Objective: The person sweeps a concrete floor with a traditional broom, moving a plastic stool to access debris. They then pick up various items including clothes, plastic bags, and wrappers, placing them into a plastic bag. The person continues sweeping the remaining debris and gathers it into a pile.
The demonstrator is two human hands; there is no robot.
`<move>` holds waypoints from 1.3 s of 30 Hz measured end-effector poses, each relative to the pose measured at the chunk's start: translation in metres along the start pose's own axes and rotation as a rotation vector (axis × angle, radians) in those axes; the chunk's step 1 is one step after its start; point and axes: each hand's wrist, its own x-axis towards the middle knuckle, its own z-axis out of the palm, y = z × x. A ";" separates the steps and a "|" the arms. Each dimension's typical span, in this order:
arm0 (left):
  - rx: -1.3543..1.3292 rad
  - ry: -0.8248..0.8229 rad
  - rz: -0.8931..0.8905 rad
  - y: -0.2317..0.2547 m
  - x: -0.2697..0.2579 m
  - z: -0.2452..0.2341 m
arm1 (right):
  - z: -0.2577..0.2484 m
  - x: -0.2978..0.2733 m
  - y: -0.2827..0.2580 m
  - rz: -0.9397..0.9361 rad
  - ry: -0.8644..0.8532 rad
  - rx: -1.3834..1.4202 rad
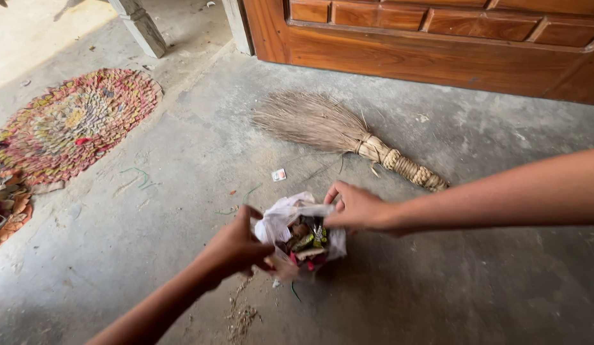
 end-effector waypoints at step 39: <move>0.412 -0.210 0.749 0.162 0.233 0.175 | -0.308 -0.327 0.379 1.040 0.453 0.264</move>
